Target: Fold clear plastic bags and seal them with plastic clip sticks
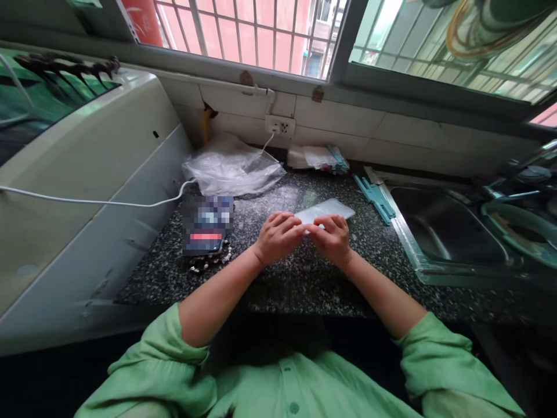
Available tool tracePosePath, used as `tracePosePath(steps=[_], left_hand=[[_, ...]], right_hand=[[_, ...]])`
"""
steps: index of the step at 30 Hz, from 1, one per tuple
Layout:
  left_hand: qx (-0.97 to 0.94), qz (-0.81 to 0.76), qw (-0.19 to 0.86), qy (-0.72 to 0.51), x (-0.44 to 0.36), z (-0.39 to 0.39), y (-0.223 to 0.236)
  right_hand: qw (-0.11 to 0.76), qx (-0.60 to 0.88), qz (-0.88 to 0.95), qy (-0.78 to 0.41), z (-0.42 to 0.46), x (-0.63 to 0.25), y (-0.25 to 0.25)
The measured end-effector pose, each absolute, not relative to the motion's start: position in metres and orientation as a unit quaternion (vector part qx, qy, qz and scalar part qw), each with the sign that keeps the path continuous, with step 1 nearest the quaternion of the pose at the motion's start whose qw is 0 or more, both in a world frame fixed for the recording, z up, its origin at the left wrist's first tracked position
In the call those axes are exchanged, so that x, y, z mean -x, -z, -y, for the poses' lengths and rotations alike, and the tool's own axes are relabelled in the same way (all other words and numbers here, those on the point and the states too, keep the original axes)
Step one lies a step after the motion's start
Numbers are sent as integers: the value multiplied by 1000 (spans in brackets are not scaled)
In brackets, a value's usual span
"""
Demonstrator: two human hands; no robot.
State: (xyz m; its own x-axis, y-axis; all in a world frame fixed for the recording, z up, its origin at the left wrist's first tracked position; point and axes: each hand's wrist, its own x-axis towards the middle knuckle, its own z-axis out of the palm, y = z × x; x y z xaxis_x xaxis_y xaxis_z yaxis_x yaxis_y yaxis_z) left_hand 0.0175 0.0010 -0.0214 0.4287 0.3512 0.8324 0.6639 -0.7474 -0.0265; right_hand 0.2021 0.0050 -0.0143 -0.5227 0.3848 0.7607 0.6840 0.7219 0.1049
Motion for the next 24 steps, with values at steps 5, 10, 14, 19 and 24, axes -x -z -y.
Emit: tracePosePath(steps=[5,10,14,19,24], left_hand=[[793,360,98,481,-5,-15,20],[799,341,122,480,-6,-5,12],[788,312,71,526,-13,4,10],[778,343,11,526,-11,-5,14],[780,366,2,508,-8,-6,12]], right_hand=[[425,322,831,160,-7,-206,9],[443,306,824,178,0,-207,3],[484,271,827,95,7,-211,-1],[565,273,775,-68,10,-211,-6],[584,269,752,-145,7,-213,-8]])
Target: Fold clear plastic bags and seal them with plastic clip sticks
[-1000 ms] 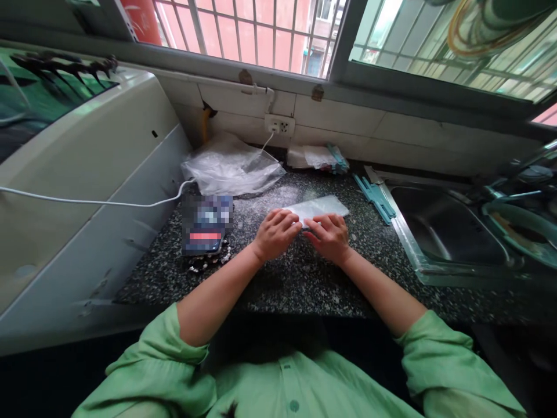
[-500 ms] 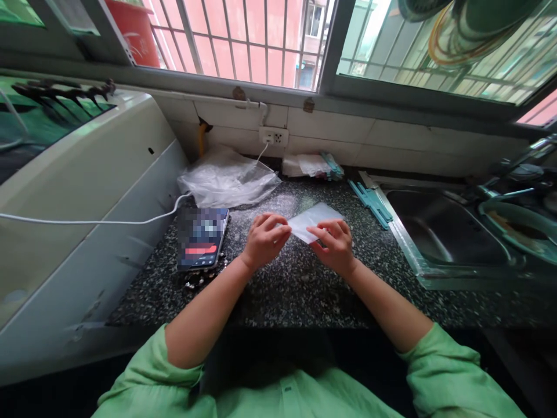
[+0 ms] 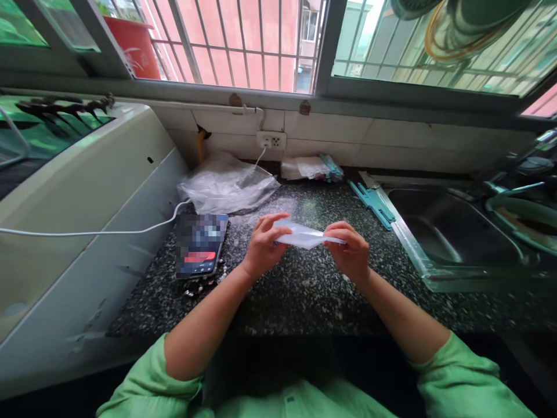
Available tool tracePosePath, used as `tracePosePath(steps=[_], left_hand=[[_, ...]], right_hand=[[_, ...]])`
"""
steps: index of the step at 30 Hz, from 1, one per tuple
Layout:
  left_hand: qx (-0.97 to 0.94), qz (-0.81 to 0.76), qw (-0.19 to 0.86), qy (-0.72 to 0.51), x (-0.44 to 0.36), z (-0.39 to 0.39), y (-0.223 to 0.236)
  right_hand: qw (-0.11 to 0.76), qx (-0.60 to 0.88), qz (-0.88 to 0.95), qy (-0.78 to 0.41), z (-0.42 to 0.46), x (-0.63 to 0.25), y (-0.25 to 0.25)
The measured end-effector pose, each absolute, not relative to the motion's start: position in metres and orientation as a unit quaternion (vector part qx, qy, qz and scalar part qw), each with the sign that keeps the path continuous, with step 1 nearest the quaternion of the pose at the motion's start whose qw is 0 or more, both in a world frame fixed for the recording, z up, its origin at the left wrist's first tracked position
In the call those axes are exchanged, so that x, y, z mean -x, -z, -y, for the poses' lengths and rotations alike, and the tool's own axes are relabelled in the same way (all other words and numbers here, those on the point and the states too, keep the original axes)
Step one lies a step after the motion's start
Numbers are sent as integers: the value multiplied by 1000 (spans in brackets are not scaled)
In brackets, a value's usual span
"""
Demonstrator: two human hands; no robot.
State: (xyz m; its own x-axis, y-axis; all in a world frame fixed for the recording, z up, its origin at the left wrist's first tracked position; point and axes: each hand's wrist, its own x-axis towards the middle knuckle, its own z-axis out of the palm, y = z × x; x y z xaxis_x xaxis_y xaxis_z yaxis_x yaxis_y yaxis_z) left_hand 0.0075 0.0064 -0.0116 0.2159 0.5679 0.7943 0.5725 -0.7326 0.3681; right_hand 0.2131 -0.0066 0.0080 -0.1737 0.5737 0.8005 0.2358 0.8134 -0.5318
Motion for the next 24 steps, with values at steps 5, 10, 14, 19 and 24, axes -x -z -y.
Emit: tracePosePath(steps=[5,10,14,19,24], left_hand=[[786,361,-27,501,-4,0,3],[811,367,-129,438,-6,-1,5],[824,357,-232,373,-8,-5,9],[859,408,-102,292,-5,-11,22],[801,543,-9,251,-7,-17,44]], right_hand=[[553,315,748,-189,0,-222,-8],[532,362,712,-283,-6,-228,-7],[532,387,691,-299,-10,-232,-6],[536,349,717,-278,-10,-240,-14],[462,279,809,-233,-3,-237,-22]])
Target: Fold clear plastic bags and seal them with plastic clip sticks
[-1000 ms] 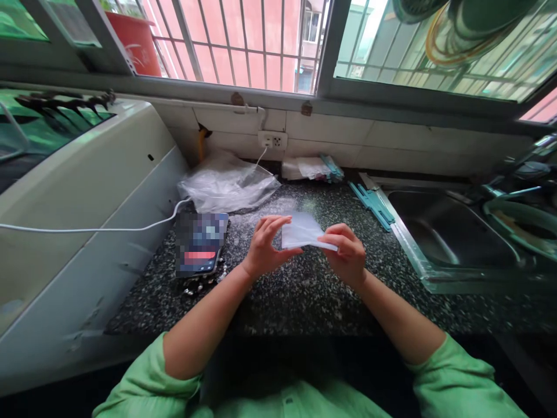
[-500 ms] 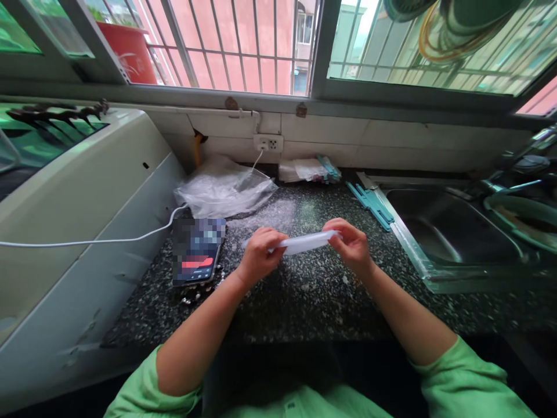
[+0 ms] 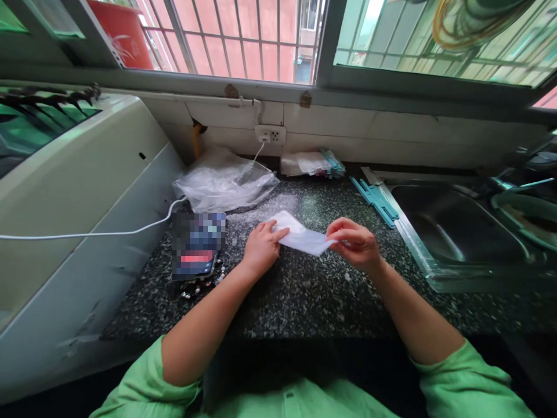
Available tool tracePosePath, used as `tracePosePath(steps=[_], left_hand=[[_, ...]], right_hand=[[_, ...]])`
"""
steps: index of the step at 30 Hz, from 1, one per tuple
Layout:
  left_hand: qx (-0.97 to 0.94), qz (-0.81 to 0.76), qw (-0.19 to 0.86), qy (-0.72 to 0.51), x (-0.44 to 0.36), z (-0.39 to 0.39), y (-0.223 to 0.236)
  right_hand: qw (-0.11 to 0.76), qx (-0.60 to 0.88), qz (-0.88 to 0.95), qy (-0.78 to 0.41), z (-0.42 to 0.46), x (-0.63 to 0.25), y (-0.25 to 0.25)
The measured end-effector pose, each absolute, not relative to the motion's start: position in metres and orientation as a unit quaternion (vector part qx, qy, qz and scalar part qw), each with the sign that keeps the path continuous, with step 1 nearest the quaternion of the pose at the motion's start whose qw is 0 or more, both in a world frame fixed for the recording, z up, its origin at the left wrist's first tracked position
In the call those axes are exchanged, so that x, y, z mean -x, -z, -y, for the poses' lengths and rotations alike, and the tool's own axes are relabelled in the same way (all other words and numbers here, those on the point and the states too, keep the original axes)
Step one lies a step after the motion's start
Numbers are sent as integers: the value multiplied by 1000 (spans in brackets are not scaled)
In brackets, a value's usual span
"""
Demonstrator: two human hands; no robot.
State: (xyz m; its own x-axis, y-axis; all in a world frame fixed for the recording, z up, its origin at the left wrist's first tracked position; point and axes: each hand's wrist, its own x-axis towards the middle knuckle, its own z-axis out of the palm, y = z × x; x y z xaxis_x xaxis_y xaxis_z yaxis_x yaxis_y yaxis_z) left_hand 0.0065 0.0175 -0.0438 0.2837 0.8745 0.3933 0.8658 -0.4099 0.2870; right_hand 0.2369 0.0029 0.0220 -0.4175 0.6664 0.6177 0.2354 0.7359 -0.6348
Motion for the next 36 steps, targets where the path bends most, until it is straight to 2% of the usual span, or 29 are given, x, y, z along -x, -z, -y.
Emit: tracePosePath(steps=[4,8,10,15,19,23,28,33,36], left_hand=[[-827,-510,79,-221,-9,-22,52],[-878,-402,170,-197,-7,-22,46],[-874,-381,191,-235,-7,-19,40],[-799,-344,251,-424,-20,-7,22],[-740,-344,388,-428,-31,3,13],[-597,-406,522,-455,-27,6,10],[-475,-433,615,-457,-17,0,7],[-423,-427,673,-432,-10,-5,3],[-389,-430,709,-402,-8,-5,4]], right_hand=[[433,264,832,-223,3,-232,-23],[455,291,811,-224,4,-233,-25],[464,329,788,-237,2,-232,-25],[437,394,764,-265,1,-226,-23],[433,382,756,-308,3,-222,-16],[438,402,731,-335,-4,-223,-7],[333,401,772,-363,-14,-224,7],[255,410,747,-457,-11,-220,14],[170,397,738,-518,-7,-220,12]])
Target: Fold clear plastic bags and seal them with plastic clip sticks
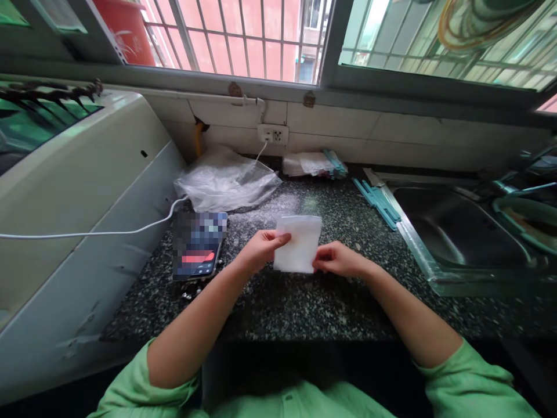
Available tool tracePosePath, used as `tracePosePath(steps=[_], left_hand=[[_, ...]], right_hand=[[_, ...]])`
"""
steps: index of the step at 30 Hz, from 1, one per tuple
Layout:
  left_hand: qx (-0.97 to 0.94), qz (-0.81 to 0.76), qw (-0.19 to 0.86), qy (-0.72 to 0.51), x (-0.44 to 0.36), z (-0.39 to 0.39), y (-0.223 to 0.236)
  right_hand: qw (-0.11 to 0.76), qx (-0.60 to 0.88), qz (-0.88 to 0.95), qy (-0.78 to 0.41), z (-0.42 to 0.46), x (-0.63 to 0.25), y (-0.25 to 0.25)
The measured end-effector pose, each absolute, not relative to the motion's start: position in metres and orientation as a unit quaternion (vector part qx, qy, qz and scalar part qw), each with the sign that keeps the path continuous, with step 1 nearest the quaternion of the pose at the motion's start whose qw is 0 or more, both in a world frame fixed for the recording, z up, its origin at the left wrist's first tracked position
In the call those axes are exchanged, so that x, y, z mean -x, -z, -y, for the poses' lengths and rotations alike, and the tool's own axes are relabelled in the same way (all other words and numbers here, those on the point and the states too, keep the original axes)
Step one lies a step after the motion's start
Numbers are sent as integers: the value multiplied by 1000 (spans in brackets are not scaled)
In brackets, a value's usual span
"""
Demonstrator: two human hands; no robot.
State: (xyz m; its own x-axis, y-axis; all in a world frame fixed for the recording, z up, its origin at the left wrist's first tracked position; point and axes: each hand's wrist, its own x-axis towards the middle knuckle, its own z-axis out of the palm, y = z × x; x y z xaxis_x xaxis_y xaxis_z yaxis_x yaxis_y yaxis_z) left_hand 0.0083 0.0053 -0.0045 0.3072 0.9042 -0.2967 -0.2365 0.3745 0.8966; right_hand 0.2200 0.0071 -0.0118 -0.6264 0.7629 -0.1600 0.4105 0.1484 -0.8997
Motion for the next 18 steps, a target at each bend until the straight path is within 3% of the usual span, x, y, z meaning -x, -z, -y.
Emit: tracePosePath(steps=[3,5,11,18], left_hand=[[-380,-435,719,-385,-8,-4,6],[-397,-443,698,-399,-8,-3,6],[-473,-439,677,-354,-15,2,7],[-562,-438,515,-476,-18,3,1]], right_hand=[[109,402,742,-526,-6,-223,5],[132,396,747,-518,-8,-227,0],[378,418,686,-461,-11,-227,-5],[325,427,722,-437,-4,-219,-1]])
